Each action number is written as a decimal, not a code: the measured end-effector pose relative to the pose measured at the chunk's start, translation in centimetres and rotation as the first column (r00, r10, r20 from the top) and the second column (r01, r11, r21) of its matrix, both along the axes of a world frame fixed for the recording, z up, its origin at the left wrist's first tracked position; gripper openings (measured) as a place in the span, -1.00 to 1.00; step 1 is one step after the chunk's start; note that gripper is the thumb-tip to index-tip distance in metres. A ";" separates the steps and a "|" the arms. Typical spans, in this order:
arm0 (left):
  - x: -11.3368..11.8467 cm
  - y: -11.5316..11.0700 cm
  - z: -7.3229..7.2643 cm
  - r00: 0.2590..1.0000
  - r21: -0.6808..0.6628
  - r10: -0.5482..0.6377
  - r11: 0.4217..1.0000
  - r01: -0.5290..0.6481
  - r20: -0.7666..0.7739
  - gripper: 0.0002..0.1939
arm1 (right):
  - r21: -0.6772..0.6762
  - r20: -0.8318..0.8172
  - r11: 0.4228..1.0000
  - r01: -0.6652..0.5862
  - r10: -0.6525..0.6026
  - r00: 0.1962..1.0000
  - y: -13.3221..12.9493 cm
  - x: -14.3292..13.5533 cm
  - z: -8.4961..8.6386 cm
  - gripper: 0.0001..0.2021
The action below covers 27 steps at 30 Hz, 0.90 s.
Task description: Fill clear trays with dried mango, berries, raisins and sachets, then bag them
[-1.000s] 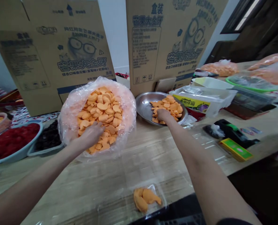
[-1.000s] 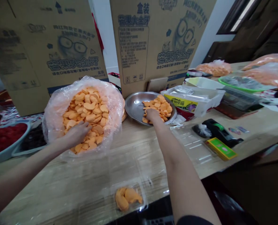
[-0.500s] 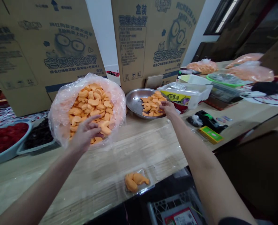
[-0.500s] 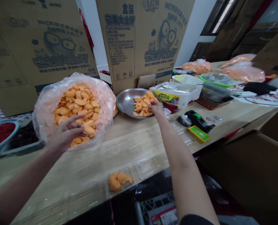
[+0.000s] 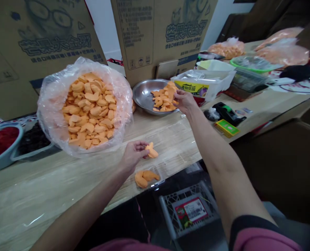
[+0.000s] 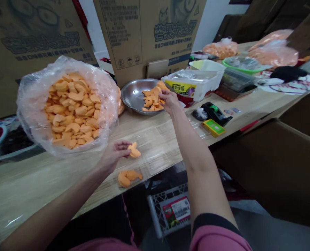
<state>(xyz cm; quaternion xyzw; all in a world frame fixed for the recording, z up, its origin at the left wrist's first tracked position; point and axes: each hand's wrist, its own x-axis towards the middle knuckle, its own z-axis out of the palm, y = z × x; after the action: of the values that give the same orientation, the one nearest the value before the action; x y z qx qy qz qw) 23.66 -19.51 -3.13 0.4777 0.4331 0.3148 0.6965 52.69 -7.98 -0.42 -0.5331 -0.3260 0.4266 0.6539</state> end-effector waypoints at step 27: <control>6.2 -5.2 -5.1 0.572 0.571 -0.005 -0.080 0.817 -0.820 -0.86 | -0.540 0.815 0.760 -0.362 0.580 0.003 -19.5 -5.4 -5.6 -0.82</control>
<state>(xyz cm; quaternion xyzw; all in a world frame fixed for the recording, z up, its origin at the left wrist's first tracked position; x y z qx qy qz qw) 29.87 -24.68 -8.23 0.9870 0.1102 0.0846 0.0808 47.30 -27.48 -6.05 -0.5877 -0.7768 0.2160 0.0672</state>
